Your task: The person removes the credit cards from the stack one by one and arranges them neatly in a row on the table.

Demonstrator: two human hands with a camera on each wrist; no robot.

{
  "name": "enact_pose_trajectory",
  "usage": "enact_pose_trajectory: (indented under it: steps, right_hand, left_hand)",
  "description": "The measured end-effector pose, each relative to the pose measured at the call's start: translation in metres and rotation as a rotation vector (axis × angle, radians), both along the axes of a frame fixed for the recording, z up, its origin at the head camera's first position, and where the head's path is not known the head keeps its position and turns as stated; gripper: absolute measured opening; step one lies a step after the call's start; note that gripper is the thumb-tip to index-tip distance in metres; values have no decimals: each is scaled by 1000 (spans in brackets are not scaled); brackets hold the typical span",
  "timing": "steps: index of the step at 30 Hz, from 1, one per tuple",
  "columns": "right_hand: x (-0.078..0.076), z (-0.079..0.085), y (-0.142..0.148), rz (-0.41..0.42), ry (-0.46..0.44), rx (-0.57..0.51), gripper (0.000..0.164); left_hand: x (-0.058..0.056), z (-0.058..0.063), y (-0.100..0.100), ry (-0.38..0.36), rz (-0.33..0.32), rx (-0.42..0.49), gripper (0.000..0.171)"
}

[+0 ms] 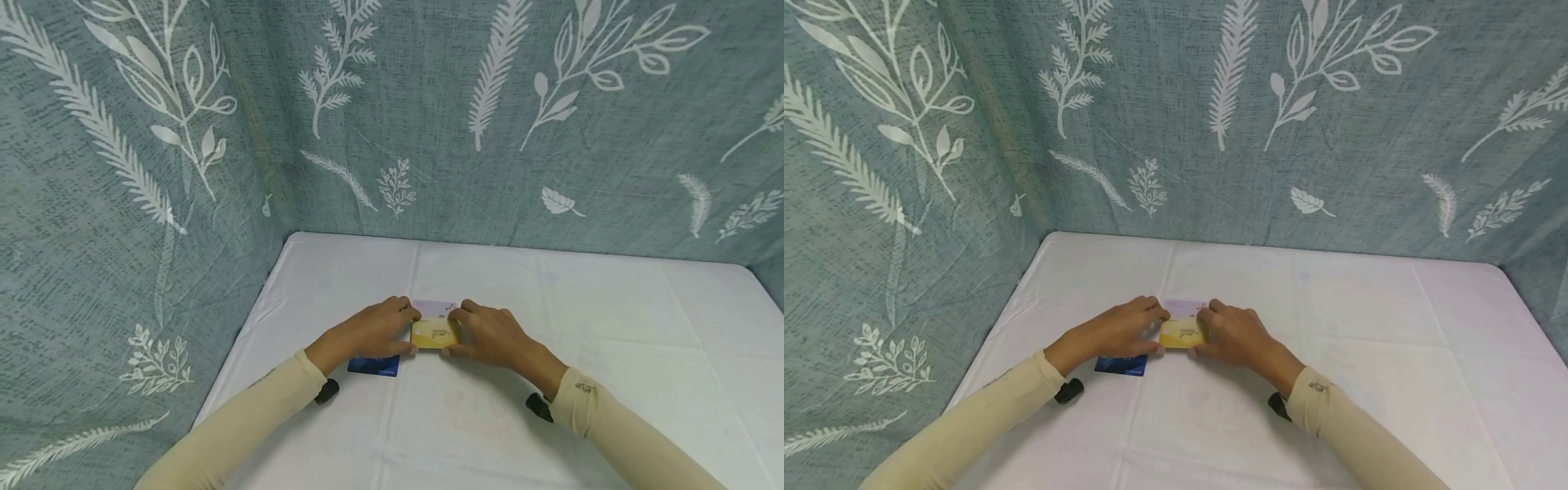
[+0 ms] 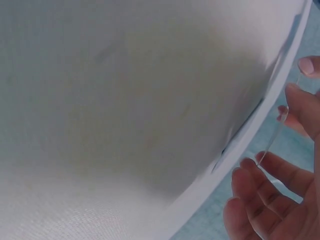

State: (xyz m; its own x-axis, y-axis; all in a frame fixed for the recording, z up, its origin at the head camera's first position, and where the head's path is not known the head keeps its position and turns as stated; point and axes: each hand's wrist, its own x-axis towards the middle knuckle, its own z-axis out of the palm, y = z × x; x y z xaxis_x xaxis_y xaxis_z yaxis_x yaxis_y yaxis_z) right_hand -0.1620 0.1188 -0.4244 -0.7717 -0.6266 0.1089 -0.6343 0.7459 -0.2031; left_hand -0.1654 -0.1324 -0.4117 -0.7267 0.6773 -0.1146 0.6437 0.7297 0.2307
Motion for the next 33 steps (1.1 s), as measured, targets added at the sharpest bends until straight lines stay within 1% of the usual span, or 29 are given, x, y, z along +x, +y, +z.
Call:
enact_pose_trajectory:
  steps: [9,18,26,33]
  right_hand:
    - [4,-2,1,9,13,-3,56]
    - [8,-5,2,21,40,-22,59]
    - [12,-4,3,12,28,-17,58]
    - [16,-4,3,10,36,-23,57]
  left_hand:
    - [4,-1,-1,10,-10,9,59]
    - [7,-2,0,7,-15,17,58]
    - [11,-2,1,-3,4,6,58]
    - [13,-2,1,18,-10,5,57]
